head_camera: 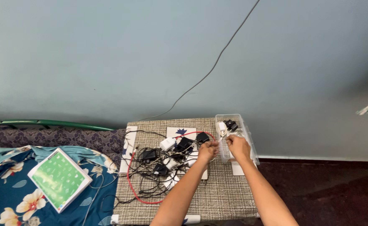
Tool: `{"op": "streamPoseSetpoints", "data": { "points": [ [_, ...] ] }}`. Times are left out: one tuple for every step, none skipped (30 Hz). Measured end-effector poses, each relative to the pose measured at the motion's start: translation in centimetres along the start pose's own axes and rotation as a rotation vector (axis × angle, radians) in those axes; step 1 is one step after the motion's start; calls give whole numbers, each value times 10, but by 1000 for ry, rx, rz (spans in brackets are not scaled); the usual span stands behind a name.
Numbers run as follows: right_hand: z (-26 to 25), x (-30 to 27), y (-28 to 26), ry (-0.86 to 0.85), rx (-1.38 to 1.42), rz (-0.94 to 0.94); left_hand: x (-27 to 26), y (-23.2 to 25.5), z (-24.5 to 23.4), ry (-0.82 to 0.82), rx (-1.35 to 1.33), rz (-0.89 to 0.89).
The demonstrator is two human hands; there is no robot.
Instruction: The person untangles and coils multiple power adapters and cables on a table, then places them into a clear plastic container. The person handles white and black adapters and various colored cables, winding each cable around its adapter before storing it.
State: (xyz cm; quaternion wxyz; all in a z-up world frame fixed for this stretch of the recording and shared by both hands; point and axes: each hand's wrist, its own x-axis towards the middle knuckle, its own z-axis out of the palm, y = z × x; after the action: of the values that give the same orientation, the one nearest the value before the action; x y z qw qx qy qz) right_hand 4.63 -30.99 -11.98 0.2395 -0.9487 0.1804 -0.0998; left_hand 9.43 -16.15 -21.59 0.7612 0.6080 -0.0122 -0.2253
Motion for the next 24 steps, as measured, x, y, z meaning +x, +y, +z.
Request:
{"op": "streamPoseSetpoints", "data": {
  "points": [
    [4, -5, -6, -29, 7, -20, -6, 4, -10, 15, -6, 10],
    [10, -10, -13, -57, 14, -40, -11, 7, -21, 30, -12, 20],
    [17, -15, -19, -89, 21, -62, -17, 9, -32, 48, -20, 30],
    [25, -21, -25, -100, -10, -104, -22, 10, -42, 85, -9, 34],
    [34, -27, -30, -112, -42, -148, -26, 11, -53, 123, 0, 38],
    [43, -34, -36, -123, -74, -193, -30, 12, -64, 161, 9, 43],
    [52, -39, -40, -150, -112, -236, -33, 12, -74, 180, 2, 45],
    [63, -44, -44, -177, -151, -278, -36, 10, -84, 200, -6, 46],
    [73, -49, -48, -203, -189, -321, -39, 8, -94, 219, -13, 48],
    [83, -54, -52, -198, -182, -334, -41, 6, -103, 212, -8, 32],
    [92, -59, -59, -193, -174, -350, -44, 6, -112, 207, -1, 17],
    [100, -64, -64, -187, -166, -365, -47, 5, -121, 202, 5, 2],
    [108, -68, -67, -170, -187, -395, -51, 5, -128, 207, 11, 2],
    [115, -72, -68, -152, -208, -426, -56, 5, -134, 212, 17, 1],
    [121, -74, -70, -134, -228, -457, -62, 6, -140, 218, 24, 1],
    [126, -74, -72, -127, -262, -447, -68, 7, -146, 211, 18, 2],
    [130, -74, -73, -120, -297, -436, -74, 9, -151, 203, 12, 3],
    [134, -73, -73, -113, -331, -425, -78, 12, -156, 196, 7, 3],
    [137, -72, -72, -113, -348, -438, -82, 14, -160, 196, 11, -9],
    [139, -70, -72, -112, -365, -450, -86, 16, -164, 196, 16, -21],
    [139, -69, -72, -111, -382, -459, -88, 18, -168, 192, 21, -34],
    [139, -67, -72, -124, -404, -460, -88, 18, -171, 190, 7, -29],
    [137, -67, -74, -136, -426, -458, -88, 18, -172, 184, -7, -25],
    [135, -67, -78, -148, -448, -456, -87, 17, -175, 178, -20, -21]
  ]
}}
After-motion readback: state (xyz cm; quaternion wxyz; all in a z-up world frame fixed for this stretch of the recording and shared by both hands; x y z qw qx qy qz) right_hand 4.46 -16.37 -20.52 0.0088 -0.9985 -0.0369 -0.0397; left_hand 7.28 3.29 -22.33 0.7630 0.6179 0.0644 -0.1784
